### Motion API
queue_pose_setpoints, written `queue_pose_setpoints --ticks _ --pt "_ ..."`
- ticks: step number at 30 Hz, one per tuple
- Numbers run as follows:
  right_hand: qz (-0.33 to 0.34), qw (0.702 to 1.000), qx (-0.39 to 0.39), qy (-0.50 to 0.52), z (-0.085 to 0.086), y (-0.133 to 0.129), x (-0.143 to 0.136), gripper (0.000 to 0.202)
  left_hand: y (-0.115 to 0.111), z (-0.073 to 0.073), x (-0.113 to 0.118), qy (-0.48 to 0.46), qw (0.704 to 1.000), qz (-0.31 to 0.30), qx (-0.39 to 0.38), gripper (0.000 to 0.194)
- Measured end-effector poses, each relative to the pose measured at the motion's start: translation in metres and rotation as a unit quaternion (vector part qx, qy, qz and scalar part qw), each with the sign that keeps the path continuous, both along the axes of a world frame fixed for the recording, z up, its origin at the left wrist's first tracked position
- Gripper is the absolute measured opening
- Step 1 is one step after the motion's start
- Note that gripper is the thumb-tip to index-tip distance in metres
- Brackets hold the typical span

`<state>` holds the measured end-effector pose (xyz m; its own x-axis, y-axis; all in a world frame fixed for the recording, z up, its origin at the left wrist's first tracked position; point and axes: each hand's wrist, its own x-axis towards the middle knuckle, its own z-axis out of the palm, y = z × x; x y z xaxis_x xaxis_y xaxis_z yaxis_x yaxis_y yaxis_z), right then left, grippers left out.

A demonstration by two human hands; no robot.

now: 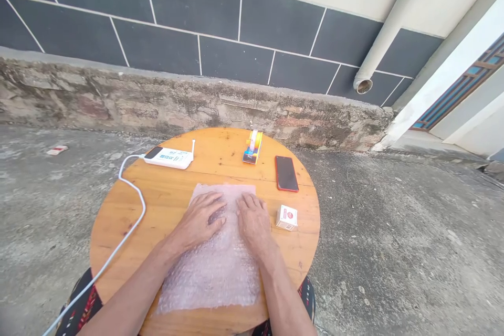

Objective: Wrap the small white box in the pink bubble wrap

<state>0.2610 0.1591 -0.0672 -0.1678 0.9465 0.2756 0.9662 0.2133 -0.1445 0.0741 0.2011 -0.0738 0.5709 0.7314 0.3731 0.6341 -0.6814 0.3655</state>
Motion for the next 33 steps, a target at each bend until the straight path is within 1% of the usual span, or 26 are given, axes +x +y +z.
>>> queue_pose_setpoints --ticks 3,6,9,10,12,14,16,19,22,24,26,28,30,33 --pt "-0.056 0.998 -0.002 -0.018 -0.004 0.004 0.008 0.038 0.004 0.000 -0.003 -0.008 1.000 0.019 0.006 0.034" --pt "-0.096 0.995 0.005 -0.028 -0.003 0.005 0.012 0.039 0.006 0.003 -0.005 -0.038 0.998 0.042 0.010 0.031" --pt "-0.107 0.993 0.042 -0.007 0.003 0.003 0.011 0.036 0.005 0.008 -0.004 -0.054 0.998 0.025 -0.006 0.025" --pt "-0.095 0.994 0.056 0.009 0.005 0.002 0.010 0.035 0.003 0.010 -0.003 -0.053 0.998 0.015 -0.011 0.022" --pt "-0.042 0.996 0.070 0.045 0.009 0.000 0.007 0.031 0.001 0.012 -0.002 -0.042 0.999 0.001 -0.017 0.019" --pt "0.011 0.996 0.062 0.069 0.011 -0.002 0.003 0.025 -0.001 0.012 -0.001 -0.033 0.999 0.002 -0.020 0.016" --pt "0.034 0.995 0.048 0.076 0.009 -0.002 -0.001 0.022 0.000 0.010 -0.001 -0.028 0.999 0.012 -0.021 0.017" --pt "0.019 0.997 0.047 0.060 0.005 -0.001 -0.001 0.022 0.002 0.006 -0.002 -0.026 0.999 0.029 -0.020 0.019" --pt "-0.035 0.997 0.054 0.045 0.003 0.000 0.004 0.026 0.003 0.004 -0.002 -0.023 0.999 0.038 -0.017 0.023" --pt "-0.050 0.996 0.058 0.048 0.005 0.000 0.007 0.029 0.003 0.003 -0.002 -0.022 0.999 0.039 -0.013 0.028" --pt "-0.016 0.997 0.055 0.059 0.007 -0.001 0.007 0.034 0.002 0.002 -0.002 -0.023 0.999 0.036 -0.004 0.037" --pt "0.047 0.996 0.040 0.067 0.009 -0.003 0.004 0.039 0.002 0.000 -0.002 -0.022 0.999 0.031 0.005 0.045" --pt "0.099 0.993 0.015 0.067 0.009 -0.004 0.000 0.043 0.002 -0.002 -0.002 -0.013 1.000 0.028 0.008 0.048" --pt "0.120 0.991 -0.016 0.065 0.007 -0.005 -0.003 0.056 0.002 -0.003 -0.003 0.007 0.999 0.030 0.005 0.048"
